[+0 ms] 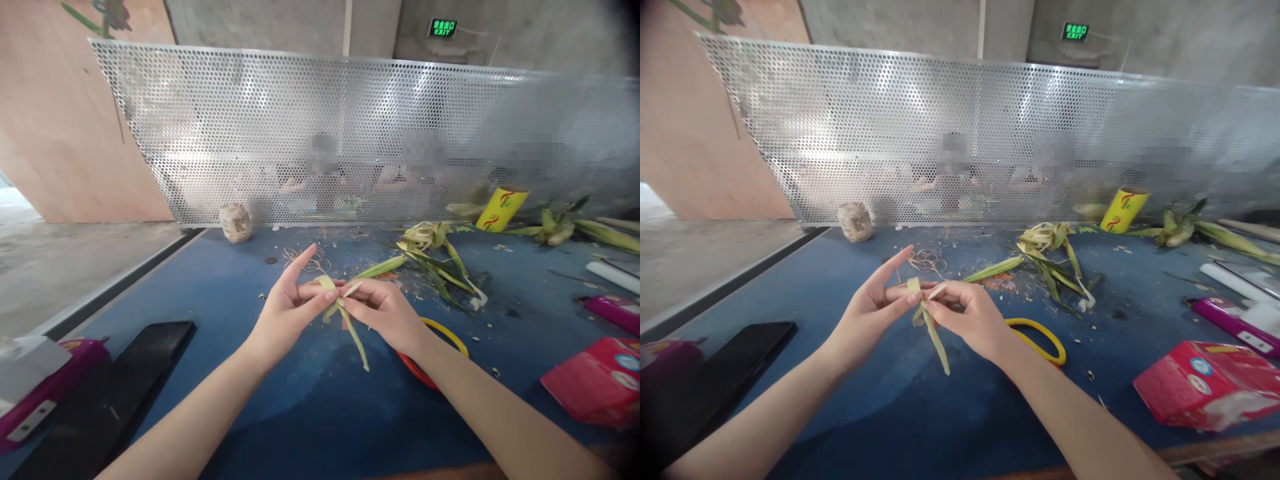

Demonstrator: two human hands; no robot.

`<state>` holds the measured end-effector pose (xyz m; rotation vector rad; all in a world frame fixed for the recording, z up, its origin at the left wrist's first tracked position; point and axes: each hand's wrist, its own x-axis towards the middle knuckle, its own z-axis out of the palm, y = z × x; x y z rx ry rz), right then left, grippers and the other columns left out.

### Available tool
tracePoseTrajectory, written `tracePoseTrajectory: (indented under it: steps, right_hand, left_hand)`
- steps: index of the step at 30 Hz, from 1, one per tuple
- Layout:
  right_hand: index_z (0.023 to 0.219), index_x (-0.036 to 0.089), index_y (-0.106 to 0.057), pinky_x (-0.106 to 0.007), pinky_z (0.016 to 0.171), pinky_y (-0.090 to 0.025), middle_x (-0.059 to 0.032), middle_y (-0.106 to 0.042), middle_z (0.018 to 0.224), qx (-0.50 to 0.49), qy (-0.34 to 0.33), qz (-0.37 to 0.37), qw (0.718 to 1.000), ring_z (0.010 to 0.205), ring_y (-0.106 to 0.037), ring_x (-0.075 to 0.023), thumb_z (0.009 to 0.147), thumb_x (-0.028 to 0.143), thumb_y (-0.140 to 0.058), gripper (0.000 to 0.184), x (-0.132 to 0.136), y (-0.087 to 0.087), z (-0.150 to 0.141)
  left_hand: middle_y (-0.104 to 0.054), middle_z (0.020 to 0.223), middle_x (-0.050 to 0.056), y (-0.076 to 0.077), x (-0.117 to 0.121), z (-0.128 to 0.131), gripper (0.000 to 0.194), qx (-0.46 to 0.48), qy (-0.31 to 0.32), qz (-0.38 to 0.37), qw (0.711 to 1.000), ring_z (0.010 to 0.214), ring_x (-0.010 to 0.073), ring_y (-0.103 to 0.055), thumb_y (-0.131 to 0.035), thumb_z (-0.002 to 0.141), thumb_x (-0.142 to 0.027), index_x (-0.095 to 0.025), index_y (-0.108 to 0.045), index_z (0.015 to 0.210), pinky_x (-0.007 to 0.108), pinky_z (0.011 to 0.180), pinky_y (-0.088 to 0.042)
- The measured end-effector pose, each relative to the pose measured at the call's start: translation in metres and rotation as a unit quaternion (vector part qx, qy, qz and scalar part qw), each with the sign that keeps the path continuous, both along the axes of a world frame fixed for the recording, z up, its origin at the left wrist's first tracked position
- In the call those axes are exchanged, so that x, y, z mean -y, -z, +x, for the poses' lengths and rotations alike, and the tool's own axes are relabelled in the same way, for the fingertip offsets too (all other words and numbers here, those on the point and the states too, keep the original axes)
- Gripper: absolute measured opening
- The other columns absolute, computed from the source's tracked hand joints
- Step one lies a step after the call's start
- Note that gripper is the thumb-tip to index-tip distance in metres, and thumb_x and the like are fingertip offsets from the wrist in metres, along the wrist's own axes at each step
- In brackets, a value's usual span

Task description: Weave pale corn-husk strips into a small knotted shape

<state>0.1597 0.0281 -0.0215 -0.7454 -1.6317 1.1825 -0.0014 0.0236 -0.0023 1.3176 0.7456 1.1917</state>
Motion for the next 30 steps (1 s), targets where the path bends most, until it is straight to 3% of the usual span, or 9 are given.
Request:
tracePoseTrajectory:
  steps: [4,9,16,22,26,30]
  right_hand:
    - [0.087,0.021,-0.065,-0.021,0.053,-0.043,0.0011,-0.062,0.068,0.013,-0.027,-0.017,0.999,0.057,-0.055,-0.0092,0.083,0.029,-0.055,0.014,-0.002,0.001,0.0]
    - [0.076,0.019,-0.066,-0.024,0.059,-0.046,0.0011,-0.061,0.063,0.033,0.01,-0.01,0.999,0.06,-0.057,-0.0106,0.081,0.031,-0.058,0.015,-0.003,0.001,0.0]
    - [0.079,0.021,-0.066,-0.027,0.061,-0.051,0.001,-0.067,0.071,-0.001,0.028,-0.03,0.999,0.063,-0.062,-0.013,0.075,0.024,-0.062,0.006,-0.005,0.006,-0.002]
    - [0.074,0.02,-0.065,-0.025,0.058,-0.047,0.0008,-0.066,0.065,-0.01,0.042,-0.039,0.998,0.062,-0.062,-0.0132,0.074,0.027,-0.063,0.007,-0.004,0.008,-0.005]
    - [0.076,0.019,-0.064,-0.024,0.053,-0.041,0.0001,-0.065,0.062,0.0,0.017,-0.051,0.999,0.052,-0.053,-0.0105,0.078,0.036,-0.061,0.017,-0.004,0.006,-0.005]
    - [0.079,0.017,-0.062,-0.027,0.056,-0.041,-0.0041,-0.065,0.063,-0.026,-0.032,-0.068,0.997,0.055,-0.053,-0.0131,0.087,0.052,-0.041,0.041,-0.008,0.01,-0.002]
  left_hand:
    - [-0.076,0.078,0.003,-0.002,0.0,0.001,0.083,-0.005,-0.029,0.025,0.999,0.109,0.0206,-0.06,-0.069,0.074,-0.017,-0.016,-0.02,0.142,0.038,0.1,-0.04]
    - [-0.075,0.077,0.002,-0.002,-0.001,0.001,0.092,0.001,-0.052,0.029,0.998,0.107,0.0229,-0.061,-0.073,0.068,-0.014,-0.017,-0.018,0.142,0.04,0.095,-0.044]
    - [-0.075,0.076,0.004,-0.001,0.0,0.002,0.089,0.001,-0.038,-0.006,0.999,0.108,0.0247,-0.06,-0.071,0.071,-0.014,-0.017,-0.018,0.142,0.039,0.09,-0.049]
    - [-0.075,0.074,0.002,0.001,-0.002,0.002,0.096,0.023,-0.069,0.014,0.997,0.105,0.0244,-0.062,-0.073,0.068,-0.012,-0.016,-0.014,0.143,0.04,0.092,-0.047]
    - [-0.075,0.078,0.004,0.0,-0.003,0.0,0.093,0.015,-0.057,-0.01,0.998,0.101,0.0248,-0.064,-0.071,0.071,-0.015,-0.015,-0.013,0.143,0.04,0.091,-0.047]
    - [-0.075,0.078,0.005,-0.003,-0.003,-0.001,0.088,0.005,-0.064,-0.016,0.998,0.096,0.0241,-0.067,-0.071,0.072,-0.017,-0.015,-0.018,0.142,0.038,0.091,-0.047]
